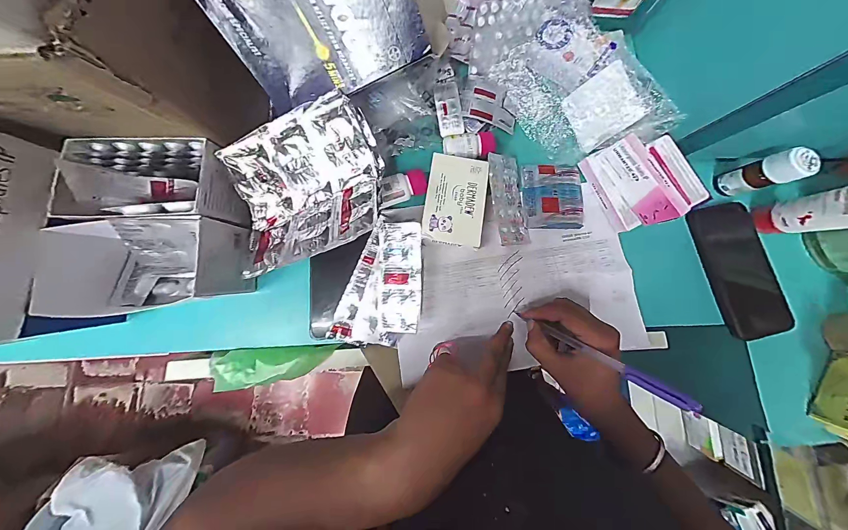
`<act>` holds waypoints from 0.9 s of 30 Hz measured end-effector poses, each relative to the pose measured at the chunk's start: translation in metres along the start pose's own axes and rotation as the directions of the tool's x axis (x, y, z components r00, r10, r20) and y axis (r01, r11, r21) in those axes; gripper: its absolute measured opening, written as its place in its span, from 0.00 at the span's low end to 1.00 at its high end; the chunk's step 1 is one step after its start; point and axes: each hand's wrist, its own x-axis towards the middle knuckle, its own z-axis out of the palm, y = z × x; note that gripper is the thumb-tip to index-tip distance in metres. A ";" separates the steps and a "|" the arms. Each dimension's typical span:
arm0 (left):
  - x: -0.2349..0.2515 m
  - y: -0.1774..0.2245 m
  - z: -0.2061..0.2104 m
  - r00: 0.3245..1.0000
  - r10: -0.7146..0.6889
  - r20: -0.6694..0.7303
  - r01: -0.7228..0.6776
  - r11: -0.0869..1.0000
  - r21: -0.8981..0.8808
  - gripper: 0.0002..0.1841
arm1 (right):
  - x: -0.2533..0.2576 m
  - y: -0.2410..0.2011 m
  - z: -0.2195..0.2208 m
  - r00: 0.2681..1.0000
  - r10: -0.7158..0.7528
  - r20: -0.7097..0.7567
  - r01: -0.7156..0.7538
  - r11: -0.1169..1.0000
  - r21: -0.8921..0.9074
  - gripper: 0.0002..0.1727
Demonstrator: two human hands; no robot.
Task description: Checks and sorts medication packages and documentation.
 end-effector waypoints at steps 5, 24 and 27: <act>-0.001 0.000 -0.002 1.000 -0.010 -0.014 0.010 1.000 -0.024 0.22 | -0.002 0.001 0.003 0.999 -0.035 0.001 0.035 0.995 -0.093 0.07; -0.002 0.003 -0.001 0.999 -0.027 0.027 0.028 0.999 -0.039 0.22 | -0.002 0.000 0.003 0.999 -0.053 0.003 0.053 0.989 -0.140 0.08; -0.002 0.003 -0.001 0.999 -0.035 0.038 0.038 0.997 -0.067 0.22 | 0.001 -0.002 0.000 0.999 -0.028 0.034 0.031 0.995 -0.096 0.08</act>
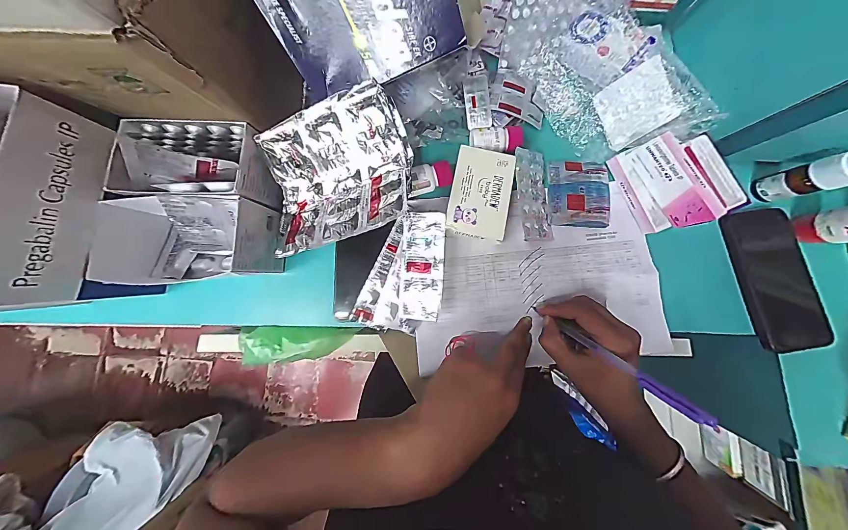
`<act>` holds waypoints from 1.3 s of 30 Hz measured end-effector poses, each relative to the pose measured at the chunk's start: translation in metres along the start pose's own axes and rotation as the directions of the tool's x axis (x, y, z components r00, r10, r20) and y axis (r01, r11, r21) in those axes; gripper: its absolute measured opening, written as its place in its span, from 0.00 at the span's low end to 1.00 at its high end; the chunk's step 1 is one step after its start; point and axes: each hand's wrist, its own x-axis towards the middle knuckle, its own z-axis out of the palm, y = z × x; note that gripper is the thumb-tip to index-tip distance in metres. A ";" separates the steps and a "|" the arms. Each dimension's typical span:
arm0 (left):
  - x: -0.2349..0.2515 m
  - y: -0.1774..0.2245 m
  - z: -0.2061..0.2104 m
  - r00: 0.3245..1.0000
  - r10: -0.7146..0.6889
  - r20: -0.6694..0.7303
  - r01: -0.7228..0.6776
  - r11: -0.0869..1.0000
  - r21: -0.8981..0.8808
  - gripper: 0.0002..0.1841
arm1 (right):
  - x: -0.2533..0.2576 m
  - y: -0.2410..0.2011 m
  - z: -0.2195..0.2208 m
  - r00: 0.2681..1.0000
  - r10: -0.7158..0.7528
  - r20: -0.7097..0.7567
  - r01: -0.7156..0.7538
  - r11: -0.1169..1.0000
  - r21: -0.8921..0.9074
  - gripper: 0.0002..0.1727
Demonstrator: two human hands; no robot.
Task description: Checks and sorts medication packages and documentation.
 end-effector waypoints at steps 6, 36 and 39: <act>0.000 -0.001 -0.001 1.000 0.006 0.018 -0.006 1.000 -0.004 0.21 | 0.016 0.002 -0.006 0.999 0.054 0.003 -0.054 0.980 0.189 0.08; 0.016 0.013 -0.006 0.999 0.001 0.054 -0.002 1.000 0.030 0.22 | 0.010 0.010 -0.009 0.999 0.011 0.031 -0.015 0.989 0.147 0.09; 0.016 0.014 -0.002 1.000 -0.005 0.008 0.005 0.999 0.040 0.22 | 0.011 0.010 -0.008 1.000 0.008 0.025 -0.011 0.991 0.130 0.08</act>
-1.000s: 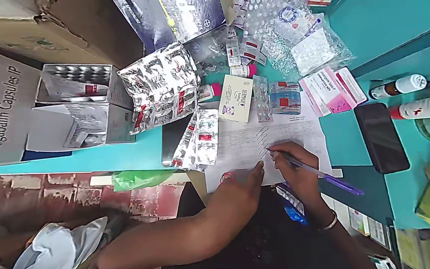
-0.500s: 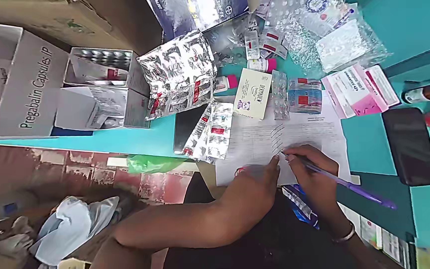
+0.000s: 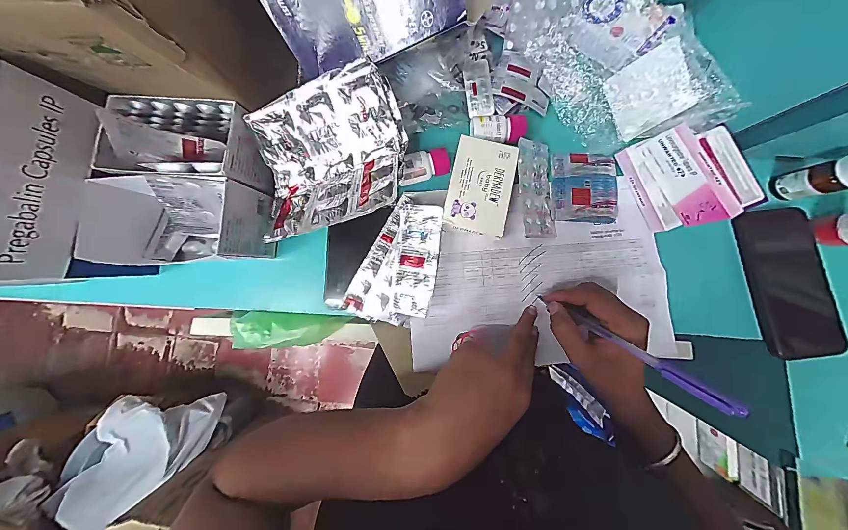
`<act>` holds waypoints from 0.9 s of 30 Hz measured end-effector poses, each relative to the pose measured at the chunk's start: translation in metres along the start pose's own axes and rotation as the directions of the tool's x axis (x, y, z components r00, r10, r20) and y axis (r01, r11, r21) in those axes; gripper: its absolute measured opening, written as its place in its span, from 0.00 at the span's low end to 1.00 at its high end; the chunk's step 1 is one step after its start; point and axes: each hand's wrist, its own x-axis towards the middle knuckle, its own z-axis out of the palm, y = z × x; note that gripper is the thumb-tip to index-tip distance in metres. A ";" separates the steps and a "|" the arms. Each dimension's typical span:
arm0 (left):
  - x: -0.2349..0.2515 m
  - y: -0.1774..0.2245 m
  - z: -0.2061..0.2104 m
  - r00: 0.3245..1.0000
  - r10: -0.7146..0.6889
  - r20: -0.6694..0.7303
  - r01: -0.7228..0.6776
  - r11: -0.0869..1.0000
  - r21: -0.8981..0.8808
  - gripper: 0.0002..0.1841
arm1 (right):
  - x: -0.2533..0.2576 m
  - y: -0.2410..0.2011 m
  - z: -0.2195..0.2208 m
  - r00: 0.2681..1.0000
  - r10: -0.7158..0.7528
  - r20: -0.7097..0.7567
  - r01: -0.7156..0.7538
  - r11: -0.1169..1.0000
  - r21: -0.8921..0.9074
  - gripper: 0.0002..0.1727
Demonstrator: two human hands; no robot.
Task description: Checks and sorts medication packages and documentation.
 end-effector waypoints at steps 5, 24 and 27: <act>0.000 0.001 0.002 1.000 -0.021 -0.009 0.020 1.000 -0.021 0.22 | 0.001 0.003 0.002 0.999 -0.037 -0.033 0.036 0.999 -0.034 0.08; 0.000 -0.005 0.005 0.999 -0.002 -0.049 0.000 0.999 -0.042 0.22 | 0.001 0.002 0.006 1.000 -0.026 0.001 0.026 0.992 -0.123 0.07; 0.000 -0.006 0.006 0.998 -0.009 -0.055 0.007 0.999 -0.032 0.22 | 0.002 0.002 0.006 1.000 -0.031 0.006 0.031 0.993 -0.115 0.07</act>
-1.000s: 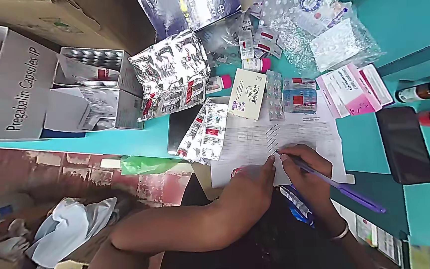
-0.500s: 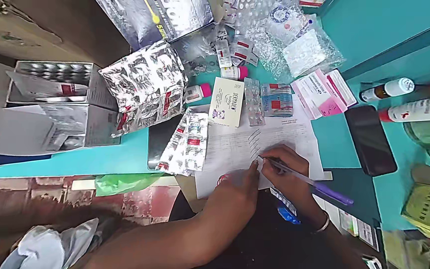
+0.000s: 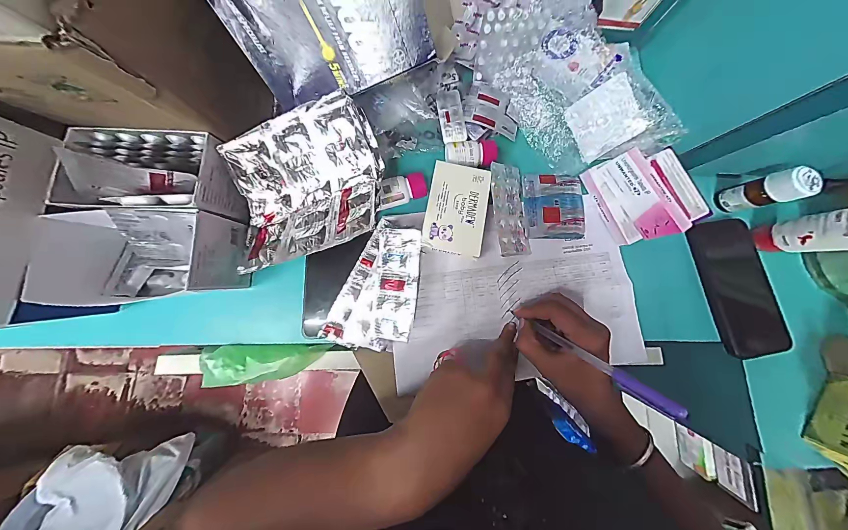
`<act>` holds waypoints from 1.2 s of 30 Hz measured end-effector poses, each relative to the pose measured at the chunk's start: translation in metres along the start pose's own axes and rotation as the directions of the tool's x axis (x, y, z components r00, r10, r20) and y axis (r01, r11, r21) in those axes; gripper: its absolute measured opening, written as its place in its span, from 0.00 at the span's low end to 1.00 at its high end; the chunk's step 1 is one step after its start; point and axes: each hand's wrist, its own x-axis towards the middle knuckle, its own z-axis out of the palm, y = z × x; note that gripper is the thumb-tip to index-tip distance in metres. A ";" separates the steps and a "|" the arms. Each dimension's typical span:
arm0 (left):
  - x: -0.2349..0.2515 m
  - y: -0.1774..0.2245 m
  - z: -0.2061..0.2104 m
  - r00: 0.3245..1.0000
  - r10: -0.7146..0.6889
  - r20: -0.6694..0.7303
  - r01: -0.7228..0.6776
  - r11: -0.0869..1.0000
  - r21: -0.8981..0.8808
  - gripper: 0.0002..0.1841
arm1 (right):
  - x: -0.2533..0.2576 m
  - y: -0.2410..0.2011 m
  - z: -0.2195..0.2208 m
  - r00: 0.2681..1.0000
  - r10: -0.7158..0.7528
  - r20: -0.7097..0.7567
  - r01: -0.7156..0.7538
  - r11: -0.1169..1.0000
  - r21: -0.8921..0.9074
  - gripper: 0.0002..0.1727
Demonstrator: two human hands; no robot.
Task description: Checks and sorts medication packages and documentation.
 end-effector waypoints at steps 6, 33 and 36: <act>-0.003 -0.007 -0.001 0.999 0.033 0.016 -0.031 0.995 -0.097 0.28 | 0.002 0.001 -0.005 0.998 0.058 -0.037 -0.053 0.990 0.128 0.07; -0.055 -0.061 -0.034 0.808 -0.497 -0.316 0.485 0.866 -0.122 0.41 | 0.063 0.000 -0.026 0.915 0.261 -0.309 -0.106 0.892 0.440 0.14; -0.048 -0.064 -0.033 0.762 -0.576 -0.297 0.578 0.811 -0.088 0.49 | 0.061 0.001 -0.024 0.914 0.232 -0.333 -0.077 0.905 0.418 0.15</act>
